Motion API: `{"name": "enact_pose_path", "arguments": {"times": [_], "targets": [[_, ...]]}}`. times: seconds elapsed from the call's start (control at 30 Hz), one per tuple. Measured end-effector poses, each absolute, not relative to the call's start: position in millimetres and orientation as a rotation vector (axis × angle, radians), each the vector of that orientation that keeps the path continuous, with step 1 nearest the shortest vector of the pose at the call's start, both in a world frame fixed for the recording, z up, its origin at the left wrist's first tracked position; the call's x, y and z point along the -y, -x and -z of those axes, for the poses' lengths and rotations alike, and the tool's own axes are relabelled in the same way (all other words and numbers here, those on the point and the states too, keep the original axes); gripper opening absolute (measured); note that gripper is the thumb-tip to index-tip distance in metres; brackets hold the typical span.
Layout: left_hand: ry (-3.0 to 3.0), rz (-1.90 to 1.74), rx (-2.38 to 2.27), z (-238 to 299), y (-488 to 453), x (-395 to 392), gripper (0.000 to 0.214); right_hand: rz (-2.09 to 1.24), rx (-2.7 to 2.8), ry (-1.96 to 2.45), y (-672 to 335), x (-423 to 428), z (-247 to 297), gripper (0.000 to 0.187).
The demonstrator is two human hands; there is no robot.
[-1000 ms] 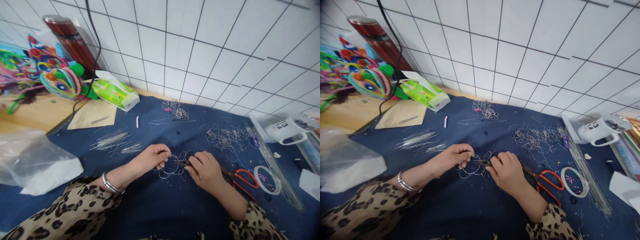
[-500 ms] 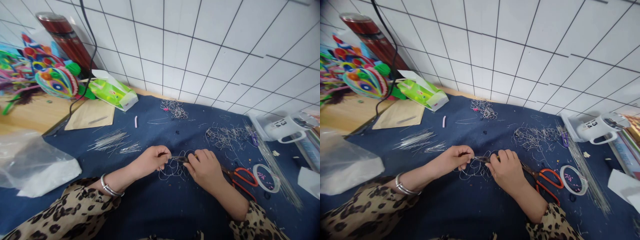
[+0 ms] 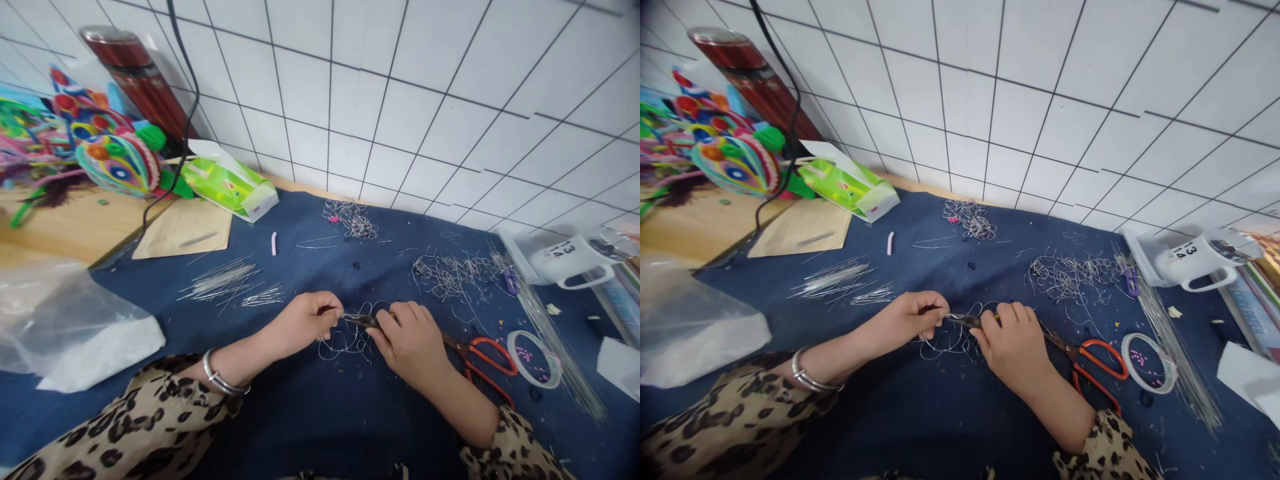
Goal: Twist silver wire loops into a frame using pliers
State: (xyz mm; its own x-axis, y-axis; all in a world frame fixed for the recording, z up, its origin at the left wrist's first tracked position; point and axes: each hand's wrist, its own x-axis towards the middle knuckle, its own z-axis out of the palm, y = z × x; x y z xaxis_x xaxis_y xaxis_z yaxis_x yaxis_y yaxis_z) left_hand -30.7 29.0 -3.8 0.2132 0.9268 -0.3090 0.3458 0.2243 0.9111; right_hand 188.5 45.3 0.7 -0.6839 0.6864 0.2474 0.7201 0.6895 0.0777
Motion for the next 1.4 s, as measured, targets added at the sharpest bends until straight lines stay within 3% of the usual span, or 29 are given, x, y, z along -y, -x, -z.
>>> {"name": "enact_pose_path", "arguments": {"times": [0.4,1.4], "targets": [[-1.132,-0.676,-1.256,-1,28,-29,0.012,0.388,2.674,1.067,-189,-44,-3,0.029],[-1.28,-0.559,-1.178,0,35,-31,0.014,0.505,2.795,0.913,-190,-46,-12,0.028]]}}
